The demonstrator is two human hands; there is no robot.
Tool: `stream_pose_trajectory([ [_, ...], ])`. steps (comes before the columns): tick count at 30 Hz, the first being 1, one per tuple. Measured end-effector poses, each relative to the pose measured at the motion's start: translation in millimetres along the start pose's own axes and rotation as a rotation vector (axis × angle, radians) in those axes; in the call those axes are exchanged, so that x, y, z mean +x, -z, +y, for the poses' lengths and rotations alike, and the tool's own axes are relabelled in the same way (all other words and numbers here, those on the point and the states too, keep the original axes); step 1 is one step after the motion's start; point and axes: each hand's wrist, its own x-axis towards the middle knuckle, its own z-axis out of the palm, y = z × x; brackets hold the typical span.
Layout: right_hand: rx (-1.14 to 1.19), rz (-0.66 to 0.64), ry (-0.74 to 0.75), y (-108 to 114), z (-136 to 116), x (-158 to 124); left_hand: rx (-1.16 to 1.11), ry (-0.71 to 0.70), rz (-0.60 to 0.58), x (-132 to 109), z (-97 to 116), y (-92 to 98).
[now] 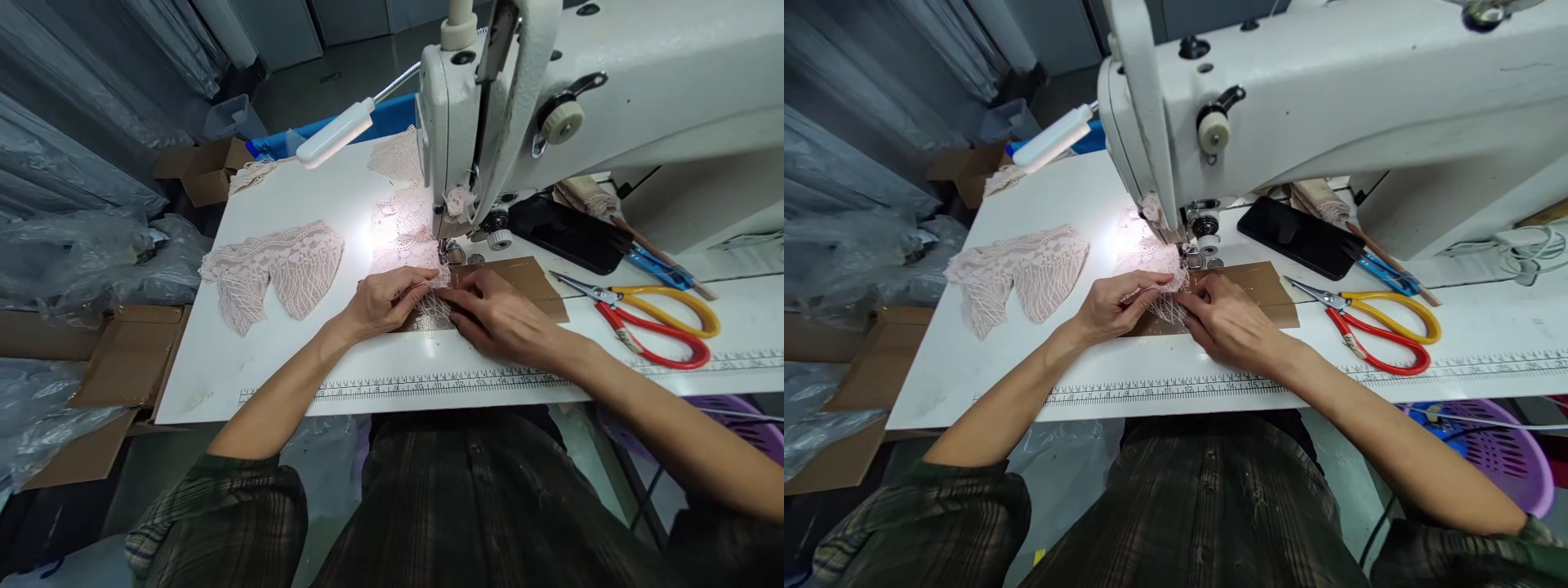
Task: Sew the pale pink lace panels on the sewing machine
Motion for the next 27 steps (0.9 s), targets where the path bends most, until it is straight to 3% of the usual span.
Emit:
stream_pose_trajectory([
  [7,-0.195,-0.003,0.030,-7,-13,-10,0.168,-0.201,-0.129,-4,-7,-5.4],
  [16,-0.196,0.008,0.006,-7,-23,-22,0.225,-0.224,-0.199,0,-2,-1.6],
  [19,-0.114,-0.044,0.017,3,-12,-15,0.159,-0.202,-0.233,2,-1,-1.0],
  [23,0.154,-0.199,0.074,22,21,11,0.161,-0.225,-0.228,2,-2,0.4],
  [27,0.097,-0.086,-0.027,20,42,24,0.210,-0.266,-0.233,1,-3,1.5],
])
